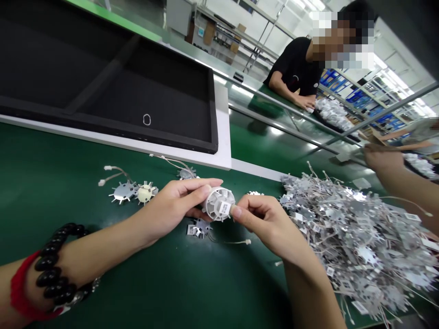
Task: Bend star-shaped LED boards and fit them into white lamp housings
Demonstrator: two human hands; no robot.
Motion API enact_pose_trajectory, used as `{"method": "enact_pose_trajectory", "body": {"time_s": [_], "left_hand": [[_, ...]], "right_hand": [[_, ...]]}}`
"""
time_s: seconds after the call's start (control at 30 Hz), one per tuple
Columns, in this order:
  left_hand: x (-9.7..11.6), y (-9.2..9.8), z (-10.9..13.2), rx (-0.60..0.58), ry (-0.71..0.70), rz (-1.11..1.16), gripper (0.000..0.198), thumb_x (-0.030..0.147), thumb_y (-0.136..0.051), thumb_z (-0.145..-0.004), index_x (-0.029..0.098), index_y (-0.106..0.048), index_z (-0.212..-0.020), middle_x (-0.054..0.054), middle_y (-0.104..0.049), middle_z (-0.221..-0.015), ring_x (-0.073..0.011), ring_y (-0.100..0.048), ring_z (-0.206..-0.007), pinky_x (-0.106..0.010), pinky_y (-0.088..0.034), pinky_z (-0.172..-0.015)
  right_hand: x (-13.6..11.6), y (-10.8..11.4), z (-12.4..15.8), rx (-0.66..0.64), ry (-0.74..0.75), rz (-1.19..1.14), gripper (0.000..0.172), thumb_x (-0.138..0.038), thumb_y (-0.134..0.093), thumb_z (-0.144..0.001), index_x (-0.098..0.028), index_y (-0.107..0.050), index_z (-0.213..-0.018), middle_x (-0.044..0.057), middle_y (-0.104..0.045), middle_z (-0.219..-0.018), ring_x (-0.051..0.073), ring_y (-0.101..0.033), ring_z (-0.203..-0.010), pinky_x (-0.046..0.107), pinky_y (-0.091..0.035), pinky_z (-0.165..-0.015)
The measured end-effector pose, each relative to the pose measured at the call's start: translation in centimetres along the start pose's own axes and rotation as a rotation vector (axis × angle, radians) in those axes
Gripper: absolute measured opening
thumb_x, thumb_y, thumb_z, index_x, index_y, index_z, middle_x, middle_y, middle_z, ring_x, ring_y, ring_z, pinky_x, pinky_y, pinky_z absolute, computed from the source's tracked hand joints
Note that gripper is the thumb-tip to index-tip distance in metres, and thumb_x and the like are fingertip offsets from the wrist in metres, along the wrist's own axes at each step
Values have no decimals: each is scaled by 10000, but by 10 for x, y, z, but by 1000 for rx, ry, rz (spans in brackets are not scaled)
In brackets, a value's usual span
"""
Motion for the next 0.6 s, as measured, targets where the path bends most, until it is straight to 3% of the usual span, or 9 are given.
{"method": "enact_pose_trajectory", "body": {"time_s": [0.4, 0.6], "left_hand": [[-6, 3, 0, 14, 26, -71, 344, 464, -774, -893, 256, -781, -1167, -44, -780, -1032, -166, -726, -846, -221, -619, -714], [-1, 5, 5, 88, 23, -103, 359, 421, -696, -955, 207, -747, -1238, -99, -731, -1245, -230, -718, -1007, -285, -626, -795]], "right_hand": [[5, -3, 1, 12, -19, -7, 466, -519, -724, -880, -171, -555, -620, -30, -447, -592, 98, -374, -567, 234, -287, -505], [4, -1, 1, 76, -2, 70, 446, -496, -654, -923, -175, -541, -635, -31, -439, -585, 95, -371, -549, 231, -277, -488]]}}
Point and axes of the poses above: each hand's wrist, its own z-axis away from the middle knuckle, its own y-axis out of the back of the hand, x = y × z, the point moved 10 cm from there along -z, towards the middle knuckle
